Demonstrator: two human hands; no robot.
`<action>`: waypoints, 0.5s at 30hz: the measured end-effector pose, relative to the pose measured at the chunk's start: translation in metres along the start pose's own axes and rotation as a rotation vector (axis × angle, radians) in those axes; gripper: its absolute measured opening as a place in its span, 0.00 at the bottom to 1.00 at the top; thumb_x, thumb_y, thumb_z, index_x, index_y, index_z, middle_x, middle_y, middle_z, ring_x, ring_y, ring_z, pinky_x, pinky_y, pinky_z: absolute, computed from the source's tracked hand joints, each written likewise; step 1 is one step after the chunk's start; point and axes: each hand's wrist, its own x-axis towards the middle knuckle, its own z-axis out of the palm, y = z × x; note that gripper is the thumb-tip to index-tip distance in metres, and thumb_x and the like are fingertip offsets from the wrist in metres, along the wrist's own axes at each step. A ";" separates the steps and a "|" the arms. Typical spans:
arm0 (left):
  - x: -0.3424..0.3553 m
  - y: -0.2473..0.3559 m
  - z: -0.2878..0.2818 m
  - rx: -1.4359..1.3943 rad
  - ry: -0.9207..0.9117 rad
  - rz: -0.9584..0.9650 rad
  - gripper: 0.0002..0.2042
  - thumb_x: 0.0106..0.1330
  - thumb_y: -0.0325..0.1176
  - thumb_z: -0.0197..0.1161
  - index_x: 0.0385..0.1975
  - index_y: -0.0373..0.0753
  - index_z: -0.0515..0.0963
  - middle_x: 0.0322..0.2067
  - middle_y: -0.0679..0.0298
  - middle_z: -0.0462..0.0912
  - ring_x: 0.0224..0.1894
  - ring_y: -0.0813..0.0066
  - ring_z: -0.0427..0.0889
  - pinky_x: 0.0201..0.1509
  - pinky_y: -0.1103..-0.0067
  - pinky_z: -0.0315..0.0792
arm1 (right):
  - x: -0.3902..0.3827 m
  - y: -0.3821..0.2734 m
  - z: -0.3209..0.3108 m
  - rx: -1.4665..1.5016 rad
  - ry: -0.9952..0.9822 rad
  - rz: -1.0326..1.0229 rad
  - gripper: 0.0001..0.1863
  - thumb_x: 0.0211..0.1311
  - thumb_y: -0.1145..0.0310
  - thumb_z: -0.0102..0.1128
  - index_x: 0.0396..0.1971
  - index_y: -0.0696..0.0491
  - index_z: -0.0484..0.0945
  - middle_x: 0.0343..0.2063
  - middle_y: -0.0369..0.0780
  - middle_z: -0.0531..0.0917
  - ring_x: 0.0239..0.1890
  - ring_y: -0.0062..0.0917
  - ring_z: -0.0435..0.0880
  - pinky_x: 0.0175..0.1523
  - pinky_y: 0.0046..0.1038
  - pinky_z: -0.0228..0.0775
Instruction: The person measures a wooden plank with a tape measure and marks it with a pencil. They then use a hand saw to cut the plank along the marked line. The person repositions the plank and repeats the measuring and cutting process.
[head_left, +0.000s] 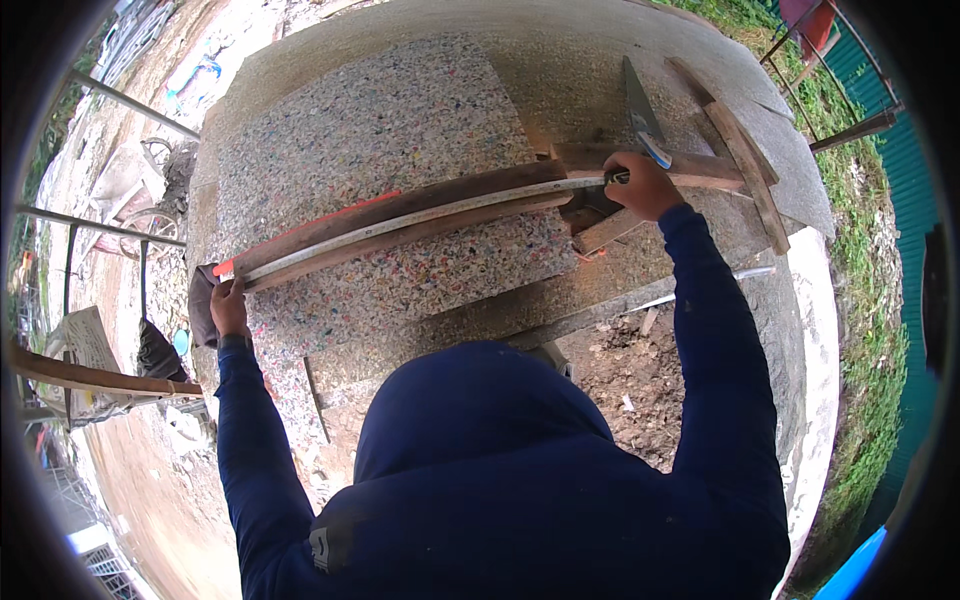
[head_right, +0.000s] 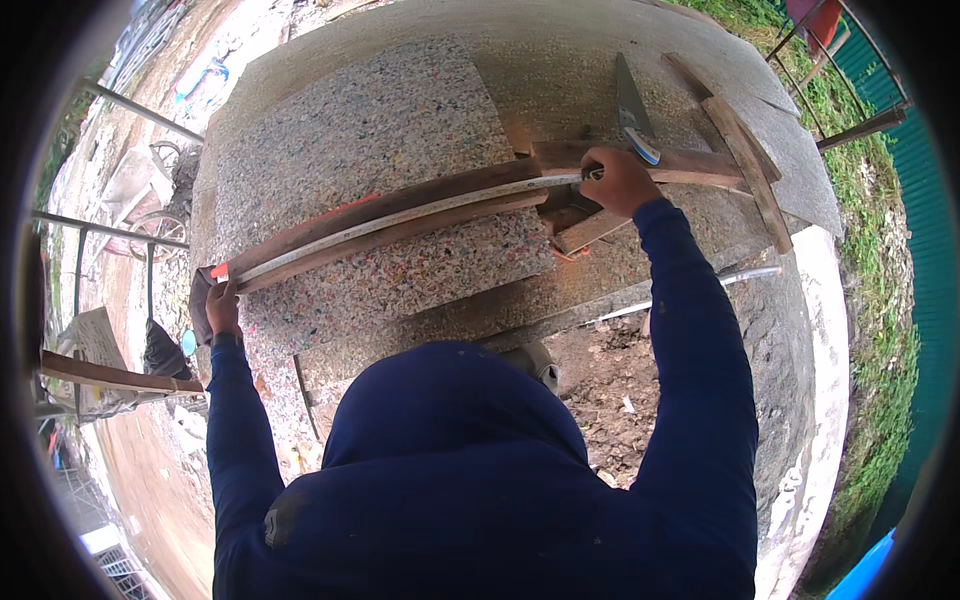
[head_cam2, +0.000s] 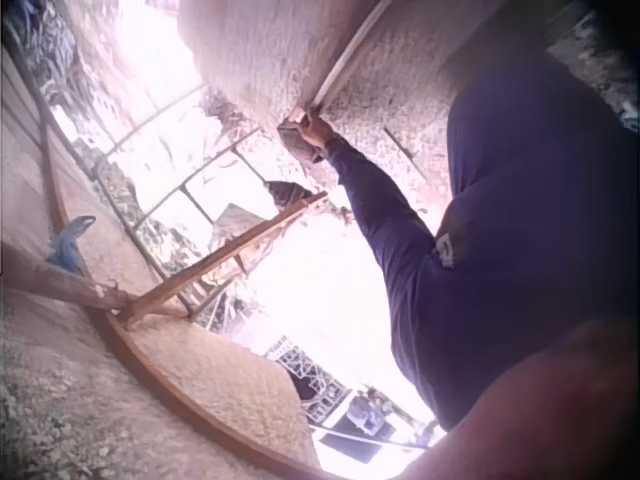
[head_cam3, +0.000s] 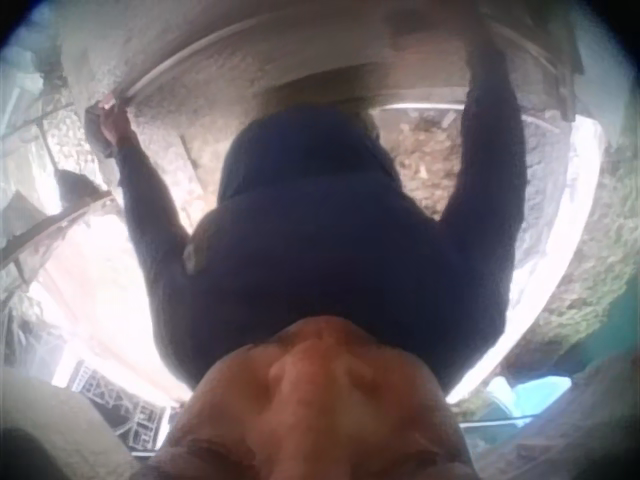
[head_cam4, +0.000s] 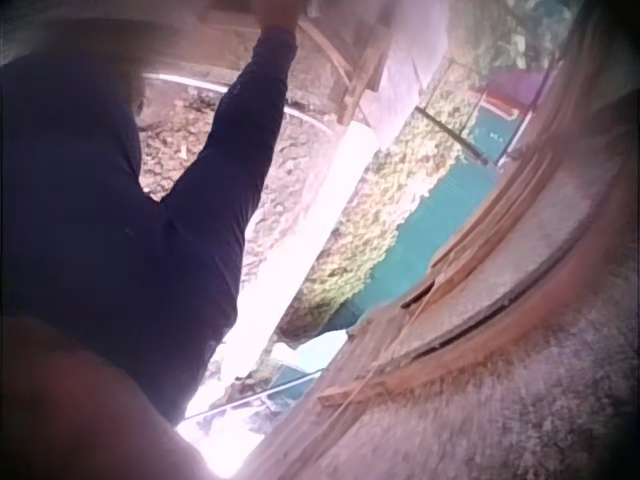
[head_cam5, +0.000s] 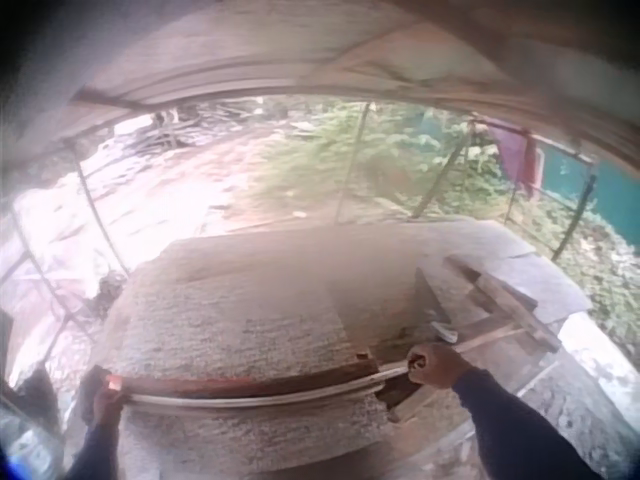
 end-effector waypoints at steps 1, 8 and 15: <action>0.003 -0.003 -0.005 -0.014 -0.002 -0.012 0.16 0.72 0.40 0.76 0.45 0.31 0.88 0.30 0.68 0.86 0.30 0.82 0.79 0.36 0.79 0.72 | 0.002 0.001 0.004 0.004 0.018 -0.016 0.21 0.58 0.61 0.72 0.48 0.57 0.86 0.45 0.52 0.89 0.52 0.49 0.88 0.59 0.46 0.79; 0.006 -0.009 -0.010 0.029 -0.001 -0.075 0.14 0.74 0.38 0.75 0.46 0.32 0.88 0.30 0.70 0.86 0.29 0.83 0.78 0.34 0.79 0.72 | 0.004 0.007 0.008 0.077 0.046 -0.024 0.24 0.55 0.59 0.71 0.48 0.59 0.86 0.45 0.54 0.88 0.51 0.51 0.87 0.59 0.47 0.79; 0.007 -0.004 -0.014 0.000 -0.054 -0.139 0.14 0.75 0.38 0.72 0.46 0.30 0.87 0.33 0.68 0.87 0.30 0.81 0.78 0.36 0.79 0.73 | -0.002 0.014 0.006 0.113 0.073 -0.042 0.23 0.54 0.61 0.70 0.47 0.59 0.86 0.44 0.52 0.87 0.49 0.50 0.87 0.58 0.48 0.79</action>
